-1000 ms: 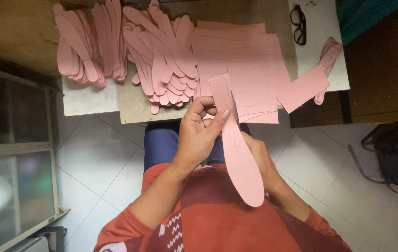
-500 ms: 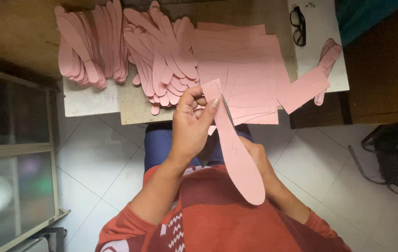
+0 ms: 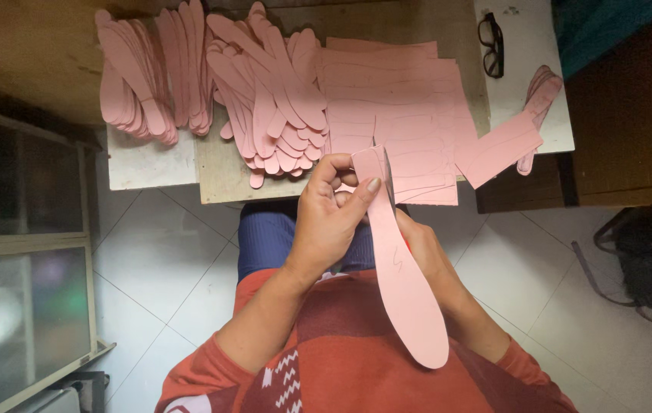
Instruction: The person uses red-handled scissors to cut pink foam pieces into elongated curved shapes. They hold each piece with the left hand and cut along a pre-drawn outline, then place the finished shape on a growing pile on the table.
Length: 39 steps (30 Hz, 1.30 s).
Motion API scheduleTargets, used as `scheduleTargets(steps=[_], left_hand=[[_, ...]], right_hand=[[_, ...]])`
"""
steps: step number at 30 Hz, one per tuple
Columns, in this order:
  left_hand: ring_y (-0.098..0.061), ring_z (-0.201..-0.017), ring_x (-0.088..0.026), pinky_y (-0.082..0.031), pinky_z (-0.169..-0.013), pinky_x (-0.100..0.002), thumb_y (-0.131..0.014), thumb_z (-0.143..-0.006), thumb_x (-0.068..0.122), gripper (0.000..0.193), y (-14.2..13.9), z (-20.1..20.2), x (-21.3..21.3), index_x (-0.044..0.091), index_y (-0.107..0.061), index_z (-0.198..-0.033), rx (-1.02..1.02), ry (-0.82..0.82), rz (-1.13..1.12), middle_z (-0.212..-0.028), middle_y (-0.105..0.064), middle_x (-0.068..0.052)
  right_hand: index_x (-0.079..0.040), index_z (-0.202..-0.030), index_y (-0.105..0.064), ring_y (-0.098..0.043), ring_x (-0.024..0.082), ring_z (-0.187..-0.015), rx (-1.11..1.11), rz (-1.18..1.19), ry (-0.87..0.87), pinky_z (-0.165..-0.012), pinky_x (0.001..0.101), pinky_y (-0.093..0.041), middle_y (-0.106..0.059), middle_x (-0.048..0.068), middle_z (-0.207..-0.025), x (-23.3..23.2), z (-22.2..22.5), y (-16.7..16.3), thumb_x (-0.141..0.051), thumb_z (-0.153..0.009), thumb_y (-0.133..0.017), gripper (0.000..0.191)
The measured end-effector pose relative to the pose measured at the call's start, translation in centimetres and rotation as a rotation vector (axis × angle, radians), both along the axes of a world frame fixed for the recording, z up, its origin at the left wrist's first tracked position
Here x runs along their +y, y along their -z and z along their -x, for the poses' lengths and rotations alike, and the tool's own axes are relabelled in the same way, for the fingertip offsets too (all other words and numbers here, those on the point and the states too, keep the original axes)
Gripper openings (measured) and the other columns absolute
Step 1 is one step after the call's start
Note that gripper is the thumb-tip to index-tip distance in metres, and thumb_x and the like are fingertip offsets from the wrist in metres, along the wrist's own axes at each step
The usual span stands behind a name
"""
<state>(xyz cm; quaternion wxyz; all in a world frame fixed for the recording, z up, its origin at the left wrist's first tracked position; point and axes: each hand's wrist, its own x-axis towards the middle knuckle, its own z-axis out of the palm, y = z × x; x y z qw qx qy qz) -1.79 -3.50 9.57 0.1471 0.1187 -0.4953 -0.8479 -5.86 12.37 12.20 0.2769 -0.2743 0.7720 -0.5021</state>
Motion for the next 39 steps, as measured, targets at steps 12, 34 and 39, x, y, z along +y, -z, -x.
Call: scheduleTargets(steps=[12,34,39], left_hand=[[-0.064,-0.074,-0.003,-0.054,-0.064,-0.018,-0.068,-0.099,0.005,0.025,0.4,0.3,-0.6,0.000,-0.055,-0.121,-0.006,-0.004,0.011,-0.103,-0.068,-0.007],[-0.062,-0.078,-0.002,-0.052,-0.068,-0.016,-0.070,-0.100,0.011,0.015,0.1,2.4,0.0,0.002,-0.060,-0.105,-0.022,0.095,0.059,-0.090,-0.065,0.000],[-0.061,-0.078,-0.002,-0.051,-0.068,-0.017,-0.069,-0.100,0.011,0.014,0.3,2.6,-0.1,0.001,-0.060,-0.106,-0.014,0.131,-0.003,-0.090,-0.065,-0.001]], right_hand=[[-0.001,-0.106,-0.067,-0.060,0.009,-0.065,-0.050,-0.138,0.117,-0.058,0.0309,-0.052,-0.068,0.006,-0.069,0.7,-0.3,1.7,-0.019,-0.084,-0.069,0.028],[0.005,-0.136,-0.049,-0.071,0.025,-0.090,0.119,0.162,-0.040,-0.081,0.0363,-0.055,-0.071,0.019,-0.103,-0.3,2.4,1.5,-0.029,-0.100,-0.047,0.050],[0.005,-0.129,-0.054,-0.072,0.022,-0.090,0.155,0.216,-0.014,-0.080,0.0350,-0.056,-0.072,0.018,-0.102,-0.1,2.1,1.5,-0.026,-0.102,-0.045,0.041]])
